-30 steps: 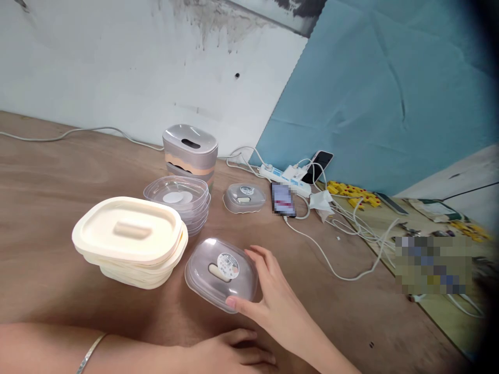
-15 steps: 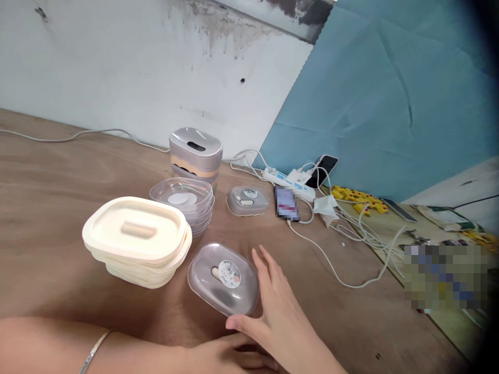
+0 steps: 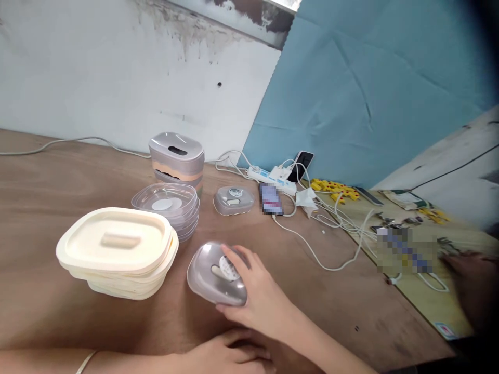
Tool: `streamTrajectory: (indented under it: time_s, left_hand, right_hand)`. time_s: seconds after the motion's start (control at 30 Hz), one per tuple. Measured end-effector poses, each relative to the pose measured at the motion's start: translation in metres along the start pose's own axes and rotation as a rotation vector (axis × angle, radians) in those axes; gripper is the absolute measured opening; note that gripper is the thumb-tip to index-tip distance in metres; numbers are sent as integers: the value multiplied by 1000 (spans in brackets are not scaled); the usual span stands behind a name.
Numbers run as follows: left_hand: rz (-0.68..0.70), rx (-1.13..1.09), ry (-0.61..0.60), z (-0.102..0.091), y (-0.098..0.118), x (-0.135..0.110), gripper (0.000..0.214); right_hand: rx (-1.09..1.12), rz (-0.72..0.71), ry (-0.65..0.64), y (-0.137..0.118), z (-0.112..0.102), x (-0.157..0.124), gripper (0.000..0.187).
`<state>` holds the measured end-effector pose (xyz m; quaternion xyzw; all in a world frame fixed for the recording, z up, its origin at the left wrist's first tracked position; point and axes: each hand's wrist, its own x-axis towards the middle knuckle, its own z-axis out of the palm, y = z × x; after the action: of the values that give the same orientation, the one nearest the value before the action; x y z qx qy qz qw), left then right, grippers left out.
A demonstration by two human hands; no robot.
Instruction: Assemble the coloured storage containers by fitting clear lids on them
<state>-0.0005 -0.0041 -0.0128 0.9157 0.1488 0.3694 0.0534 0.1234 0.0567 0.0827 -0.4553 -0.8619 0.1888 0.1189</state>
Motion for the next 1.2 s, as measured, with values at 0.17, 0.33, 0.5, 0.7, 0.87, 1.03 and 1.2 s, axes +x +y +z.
streamTrajectory:
  time_s: [0.17, 0.33, 0.5, 0.7, 0.87, 1.03, 1.2]
  left_hand:
    - [45, 19, 16, -12, 0, 9, 36]
    - [88, 72, 51, -14, 0, 12, 35]
    - [126, 139, 78, -8, -5, 8, 36]
    - [138, 139, -85, -5, -6, 0, 37]
    - [122, 87, -54, -5, -5, 0, 37]
    - [110, 62, -84, -6, -4, 0, 33]
    - [109, 38, -80, 1, -6, -5, 33]
  right_hand:
    - [-104, -109, 328, 38, -48, 40, 85]
    - [-214, -219, 368, 87, -85, 111, 85]
    - [-334, -249, 163, 117, -89, 136, 66]
    - [-632, -258, 248, 102, -65, 116, 84]
    - [-752, -366, 230, 87, -39, 110, 78]
    - [-753, -332, 234, 99, -35, 131, 78]
    - [-690, -325, 215, 112, -50, 169, 72]
